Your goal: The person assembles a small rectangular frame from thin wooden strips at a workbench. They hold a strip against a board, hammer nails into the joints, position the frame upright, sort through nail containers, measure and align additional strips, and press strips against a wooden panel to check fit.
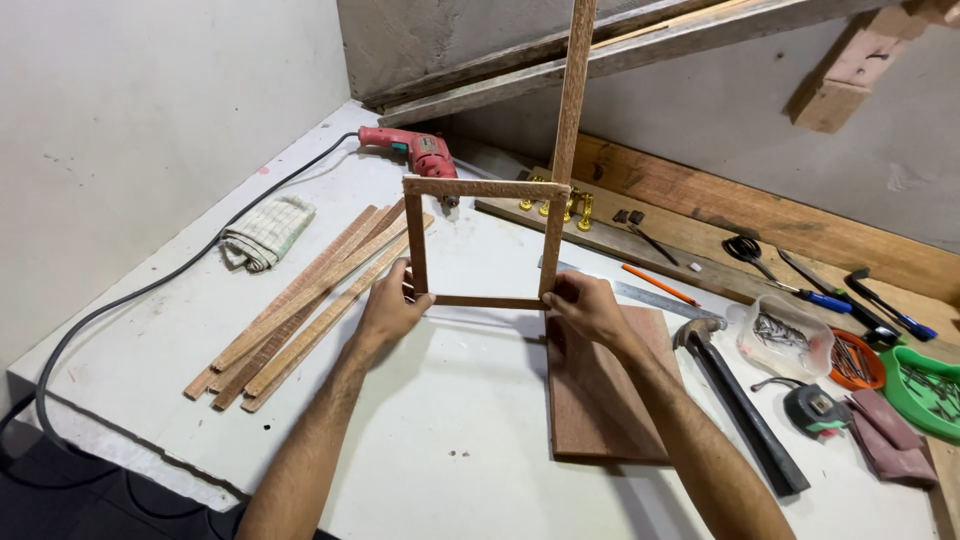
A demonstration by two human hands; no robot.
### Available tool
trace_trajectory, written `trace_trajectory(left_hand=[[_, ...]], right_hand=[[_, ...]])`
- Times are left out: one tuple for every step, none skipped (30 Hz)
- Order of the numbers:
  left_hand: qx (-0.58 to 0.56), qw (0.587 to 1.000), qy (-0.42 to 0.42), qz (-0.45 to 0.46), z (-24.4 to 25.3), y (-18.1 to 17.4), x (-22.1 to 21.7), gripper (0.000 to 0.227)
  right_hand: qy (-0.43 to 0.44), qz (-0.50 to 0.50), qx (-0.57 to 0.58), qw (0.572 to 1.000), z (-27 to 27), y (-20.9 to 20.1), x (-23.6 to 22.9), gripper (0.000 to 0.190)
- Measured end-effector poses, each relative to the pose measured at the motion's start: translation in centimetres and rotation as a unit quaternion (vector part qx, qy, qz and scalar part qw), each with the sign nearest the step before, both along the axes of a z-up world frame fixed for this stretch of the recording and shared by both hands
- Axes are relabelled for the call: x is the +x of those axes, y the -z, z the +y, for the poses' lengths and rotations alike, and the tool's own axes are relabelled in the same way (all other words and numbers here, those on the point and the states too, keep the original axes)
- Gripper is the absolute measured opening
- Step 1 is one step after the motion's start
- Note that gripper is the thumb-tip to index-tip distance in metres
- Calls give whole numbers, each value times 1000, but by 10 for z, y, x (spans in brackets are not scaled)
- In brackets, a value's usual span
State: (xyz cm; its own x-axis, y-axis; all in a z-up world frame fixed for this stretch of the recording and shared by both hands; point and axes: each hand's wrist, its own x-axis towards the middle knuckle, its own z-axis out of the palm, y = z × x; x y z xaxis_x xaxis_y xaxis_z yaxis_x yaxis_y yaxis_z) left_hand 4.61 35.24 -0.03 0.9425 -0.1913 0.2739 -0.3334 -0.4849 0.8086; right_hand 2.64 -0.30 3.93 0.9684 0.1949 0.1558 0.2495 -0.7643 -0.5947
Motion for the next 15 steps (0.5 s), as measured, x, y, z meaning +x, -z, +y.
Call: trace_trajectory(left_hand=[[0, 1000, 4, 0, -5, -11, -4, 56], [2, 999, -12, 39, -10, -22, -8, 63], [2, 997, -30, 76, -15, -33, -13, 70], [1, 997, -28, 76, -17, -35, -16, 70], [19, 996, -27, 85, -19, -39, -18, 69], [37, 994, -27, 95, -21, -42, -21, 67], [37, 994, -29, 95, -19, -37, -22, 67], [50, 993, -20, 106, -16, -31, -22, 67], [62, 991, -12, 119, -12, -24, -25, 66], [62, 990, -17, 122, -8, -22, -32, 66], [62, 991, -23, 114, -2, -21, -37, 67], [63, 992, -29, 105, 4, -21, -43, 67], [63, 991, -35, 108, 8, -23, -50, 67], [66, 989, -52, 122, 11, -25, -56, 67], [69, 986, -70, 134, 17, -28, -61, 67]], right_hand=[[4, 0, 0, 1000, -1, -6, -10, 17], [6, 25, 19, 999, -2, -11, -20, 20], [7, 50, 35, 998, -4, -17, -29, 25], [9, 49, 34, 998, -3, -22, -38, 25], [20, 95, 60, 993, -1, -26, -45, 26], [31, 141, 86, 986, 1, -30, -53, 28], [29, 141, 86, 986, 1, -26, -55, 28], [30, 162, 96, 982, 1, -21, -56, 29], [30, 185, 107, 976, 2, -15, -58, 31], [25, 188, 106, 976, 5, -14, -61, 31], [23, 194, 96, 976, 8, -13, -62, 31], [20, 200, 86, 976, 12, -12, -63, 32], [14, 203, 85, 975, 15, -8, -64, 32], [-7, 195, 75, 978, 18, -4, -65, 31], [-28, 186, 65, 980, 22, -1, -64, 31]])
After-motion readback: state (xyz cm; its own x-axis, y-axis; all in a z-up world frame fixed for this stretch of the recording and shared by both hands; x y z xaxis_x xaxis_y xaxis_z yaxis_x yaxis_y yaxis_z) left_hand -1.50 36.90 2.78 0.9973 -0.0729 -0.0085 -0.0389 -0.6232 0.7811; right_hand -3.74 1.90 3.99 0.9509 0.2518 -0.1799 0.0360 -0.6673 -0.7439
